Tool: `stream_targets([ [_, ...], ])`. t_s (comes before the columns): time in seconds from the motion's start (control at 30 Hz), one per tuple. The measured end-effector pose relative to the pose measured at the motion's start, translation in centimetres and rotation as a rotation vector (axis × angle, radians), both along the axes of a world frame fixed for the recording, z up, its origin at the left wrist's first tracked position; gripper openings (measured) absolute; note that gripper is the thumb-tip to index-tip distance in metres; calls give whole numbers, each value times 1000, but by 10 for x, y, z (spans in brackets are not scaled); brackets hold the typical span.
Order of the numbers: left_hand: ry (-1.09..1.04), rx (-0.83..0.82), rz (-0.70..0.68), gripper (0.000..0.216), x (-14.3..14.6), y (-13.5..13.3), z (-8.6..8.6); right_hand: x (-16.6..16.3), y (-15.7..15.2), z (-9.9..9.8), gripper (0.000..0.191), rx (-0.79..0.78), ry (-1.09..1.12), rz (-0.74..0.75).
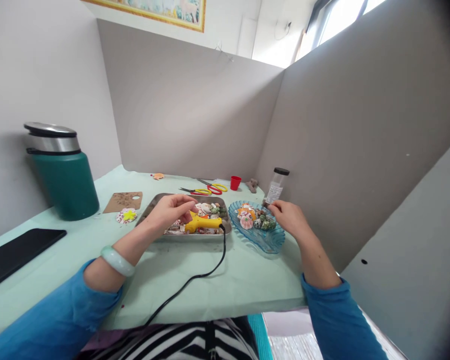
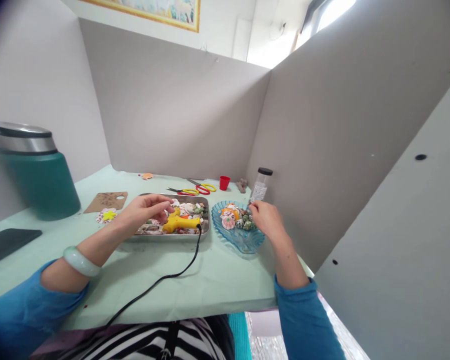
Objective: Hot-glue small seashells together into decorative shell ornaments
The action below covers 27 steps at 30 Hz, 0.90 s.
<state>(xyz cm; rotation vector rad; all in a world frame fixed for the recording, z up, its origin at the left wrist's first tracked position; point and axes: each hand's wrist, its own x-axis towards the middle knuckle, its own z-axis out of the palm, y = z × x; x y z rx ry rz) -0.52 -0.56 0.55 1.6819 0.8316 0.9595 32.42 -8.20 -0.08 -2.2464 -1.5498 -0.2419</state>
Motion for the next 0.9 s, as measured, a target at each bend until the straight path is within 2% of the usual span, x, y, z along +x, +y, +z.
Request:
stream_targets([
  [0.27,5,11,37,35,0,0,0,-56,25,28,23,51,43,403],
  [0.33,-5,12,34,34,-1,4,-2,-77,31,28,26,64,72,578],
  [0.43,-31,4,69,31,-3,10,-5,-110,38,17,25,-58,43,828],
  [0.53,-92,10,132,29,-6,16,-4,-135,46,4,26,-113,-87,817],
  [0.73,-74,79,224,24,-14,25,-2,-149,52,-6,41,-261,-139,579],
  [0.83,88,165,335,22,-20,32,-2,-143,51,-6,37,-200,2,634],
  [0.9,285,265,416,22,-25,37,-2,-138,50,-4,34,-105,262,710],
])
